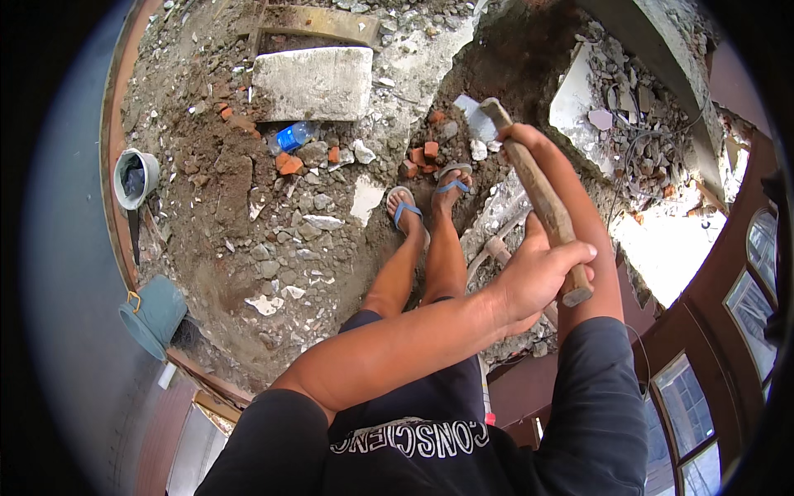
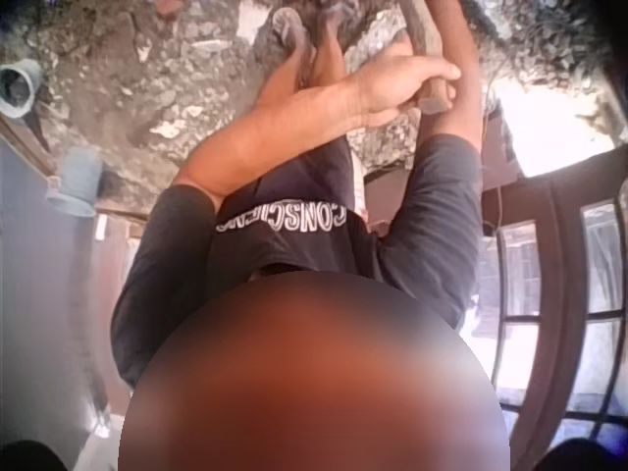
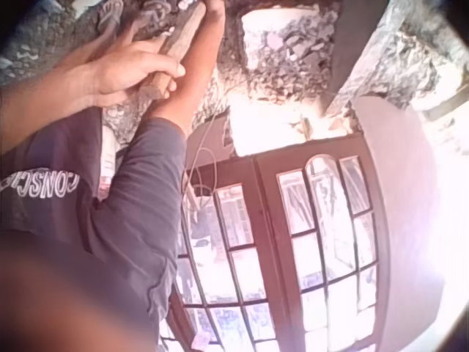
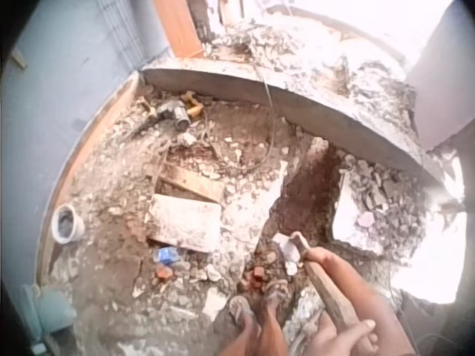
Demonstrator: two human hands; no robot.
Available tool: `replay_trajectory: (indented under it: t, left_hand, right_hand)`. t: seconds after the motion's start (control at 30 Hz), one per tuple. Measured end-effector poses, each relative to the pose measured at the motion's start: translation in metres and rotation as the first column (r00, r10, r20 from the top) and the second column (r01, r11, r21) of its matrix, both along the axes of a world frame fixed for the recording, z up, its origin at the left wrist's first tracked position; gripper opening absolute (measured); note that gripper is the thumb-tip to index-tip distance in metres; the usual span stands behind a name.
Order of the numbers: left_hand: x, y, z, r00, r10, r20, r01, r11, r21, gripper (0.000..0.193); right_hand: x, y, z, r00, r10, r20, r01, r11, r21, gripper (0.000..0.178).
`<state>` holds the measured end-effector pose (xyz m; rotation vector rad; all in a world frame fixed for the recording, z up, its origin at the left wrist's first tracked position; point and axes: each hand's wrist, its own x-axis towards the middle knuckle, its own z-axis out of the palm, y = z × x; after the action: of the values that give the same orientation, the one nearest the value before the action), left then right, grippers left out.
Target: The person uses a pickaxe to break up a concrete floor, repeatedly striking and prying at the surface to create a trench. The person then places a long white pipe into the trench.
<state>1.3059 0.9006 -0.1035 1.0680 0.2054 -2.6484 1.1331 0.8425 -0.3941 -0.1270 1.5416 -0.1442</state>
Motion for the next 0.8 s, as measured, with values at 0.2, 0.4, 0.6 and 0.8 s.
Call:
replay_trajectory:
  t: [0.2, 0.4, 0.6, 0.8]
  left_hand:
    - [0.030, -0.023, 0.050, 0.999, -0.031, -0.024, 0.029, 0.997, -0.067, 0.049]
    - [0.126, -0.053, 0.129, 0.973, -0.231, -0.019, 0.218, 0.940, -0.263, 0.056]
    - [0.329, -0.075, 0.243, 0.821, -0.507, 0.262, 0.569, 0.762, -0.308, 0.092]
    - [0.454, 0.031, 0.391, -0.525, -0.195, 0.828, 0.850, -0.083, 0.520, 0.060]
  right_hand:
    - [-0.011, -0.010, 0.051, 0.983, -0.125, -0.132, 0.124, 0.992, -0.012, 0.025]
    - [0.046, -0.011, 0.162, 0.921, -0.386, -0.060, 0.376, 0.917, -0.134, 0.030]
    - [0.228, -0.008, 0.278, 0.769, -0.639, -0.029, 0.604, 0.741, -0.294, 0.025]
    - [0.481, 0.045, 0.414, 0.836, -0.465, 0.289, 0.522, 0.837, -0.164, 0.059]
